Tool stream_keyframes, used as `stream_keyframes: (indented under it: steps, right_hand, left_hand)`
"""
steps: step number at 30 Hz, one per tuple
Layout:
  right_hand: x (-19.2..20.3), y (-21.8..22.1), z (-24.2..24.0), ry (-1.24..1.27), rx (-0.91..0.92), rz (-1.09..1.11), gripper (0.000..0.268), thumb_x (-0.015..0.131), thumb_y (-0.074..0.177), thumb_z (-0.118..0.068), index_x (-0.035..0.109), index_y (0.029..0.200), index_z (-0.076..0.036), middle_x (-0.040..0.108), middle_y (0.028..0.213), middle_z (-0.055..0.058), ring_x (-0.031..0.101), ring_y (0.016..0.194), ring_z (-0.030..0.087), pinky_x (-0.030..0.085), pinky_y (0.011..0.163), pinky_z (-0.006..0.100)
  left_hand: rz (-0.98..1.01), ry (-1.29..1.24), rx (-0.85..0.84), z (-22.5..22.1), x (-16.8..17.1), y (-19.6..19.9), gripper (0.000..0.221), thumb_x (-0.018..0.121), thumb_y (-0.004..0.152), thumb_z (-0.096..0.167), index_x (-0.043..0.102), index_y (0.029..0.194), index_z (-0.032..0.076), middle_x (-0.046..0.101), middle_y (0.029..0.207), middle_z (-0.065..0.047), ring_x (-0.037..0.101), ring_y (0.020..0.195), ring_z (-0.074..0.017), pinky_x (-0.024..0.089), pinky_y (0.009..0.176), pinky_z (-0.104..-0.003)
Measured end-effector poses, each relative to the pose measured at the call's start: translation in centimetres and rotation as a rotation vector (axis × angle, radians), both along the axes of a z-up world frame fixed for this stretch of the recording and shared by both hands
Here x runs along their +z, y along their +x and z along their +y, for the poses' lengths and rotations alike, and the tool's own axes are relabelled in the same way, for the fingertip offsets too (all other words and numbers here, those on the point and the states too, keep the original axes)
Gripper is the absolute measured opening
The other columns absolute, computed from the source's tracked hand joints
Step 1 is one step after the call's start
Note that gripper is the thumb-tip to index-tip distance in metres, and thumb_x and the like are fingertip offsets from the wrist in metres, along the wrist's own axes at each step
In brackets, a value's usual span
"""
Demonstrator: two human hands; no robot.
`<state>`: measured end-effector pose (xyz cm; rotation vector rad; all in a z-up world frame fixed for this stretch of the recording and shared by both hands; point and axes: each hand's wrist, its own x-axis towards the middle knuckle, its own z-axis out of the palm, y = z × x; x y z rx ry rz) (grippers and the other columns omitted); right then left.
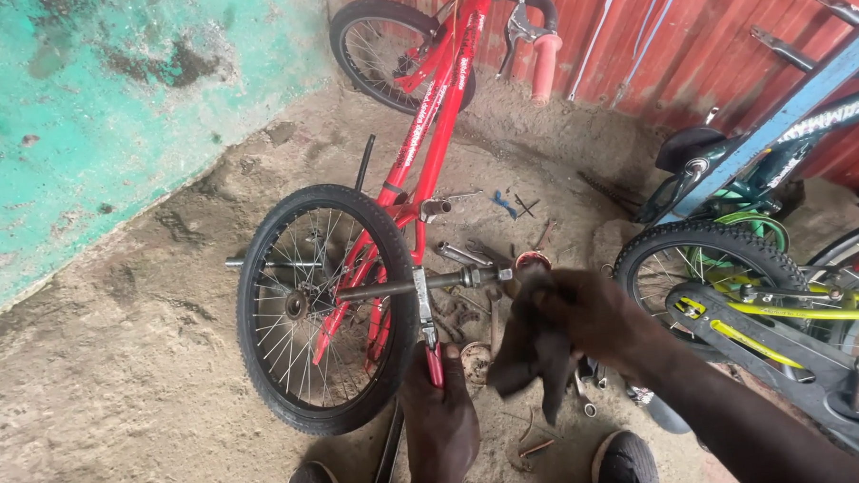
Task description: Cleaning a bicycle axle with a rag and applying lubricant to the axle housing.
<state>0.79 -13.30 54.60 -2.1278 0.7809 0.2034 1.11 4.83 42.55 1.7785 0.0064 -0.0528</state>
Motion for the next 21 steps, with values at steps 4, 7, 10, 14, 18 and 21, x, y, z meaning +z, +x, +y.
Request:
stream_keyframes:
  steps: [4,7,10,14,18,21]
  right_hand:
    - [-2.2,-0.7,-1.0,-0.055,0.364,0.1,0.019,0.062,0.097,-0.022,0.078,0.104,-0.016,0.077,0.091,0.001,0.072,0.079,0.015,0.055,0.069,0.031]
    - [-2.3,0.1,-2.4,0.184,0.336,-0.014,0.03,0.047,0.102,-0.028,0.071,0.104,-0.011,0.079,0.1,0.009,0.074,0.086,0.023,0.046,0.064,0.03]
    - [-0.6,0.2,-1.2,0.652,0.057,-0.203,0.056,0.036,0.106,-0.036,0.068,0.105,0.009,0.072,0.083,0.025,0.065,0.063,0.033,0.041,0.046,0.033]
    - [-1.2,0.3,0.0,0.59,-0.018,-0.225,0.049,0.045,0.112,-0.032,0.07,0.095,0.007,0.054,0.06,0.011,0.05,0.049,0.022,0.036,0.044,0.032]
    - [-1.6,1.0,0.0,0.575,0.043,-0.246,0.038,0.055,0.109,-0.03,0.059,0.083,-0.003,0.055,0.062,0.01,0.052,0.051,0.02,0.031,0.041,0.029]
    - [-1.9,1.1,0.4,0.481,0.06,-0.346,0.036,0.055,0.11,-0.021,0.058,0.078,-0.004,0.06,0.063,0.01,0.054,0.047,0.019,0.032,0.038,0.028]
  left_hand:
    - [-0.047,0.009,0.001,-0.5,-1.0,-0.1,0.032,0.053,0.1,0.037,0.061,0.084,0.011,0.065,0.07,-0.009,0.061,0.066,-0.0272,0.046,0.065,-0.046]
    - [-0.036,0.054,-0.032,-0.7,-1.5,-0.2,0.032,0.052,0.099,0.041,0.063,0.092,0.011,0.067,0.078,-0.013,0.065,0.075,-0.0328,0.046,0.071,-0.049]
    - [-0.052,0.077,-0.055,-0.8,-1.7,-0.3,0.032,0.052,0.1,0.04,0.062,0.093,0.011,0.065,0.079,-0.013,0.063,0.075,-0.0321,0.045,0.071,-0.049]
    - [-0.129,0.102,-0.069,-0.5,-2.1,-0.5,0.028,0.053,0.1,0.037,0.062,0.098,0.011,0.066,0.084,-0.013,0.063,0.08,-0.0332,0.047,0.074,-0.048]
    - [-0.055,0.054,-0.062,-0.5,-2.1,-0.3,0.026,0.053,0.099,0.036,0.064,0.098,0.013,0.069,0.083,-0.01,0.065,0.08,-0.029,0.049,0.076,-0.045]
    - [-0.082,0.04,-0.041,-0.3,-2.0,-0.1,0.025,0.055,0.098,0.035,0.066,0.099,0.012,0.069,0.083,-0.009,0.064,0.077,-0.0277,0.049,0.074,-0.044]
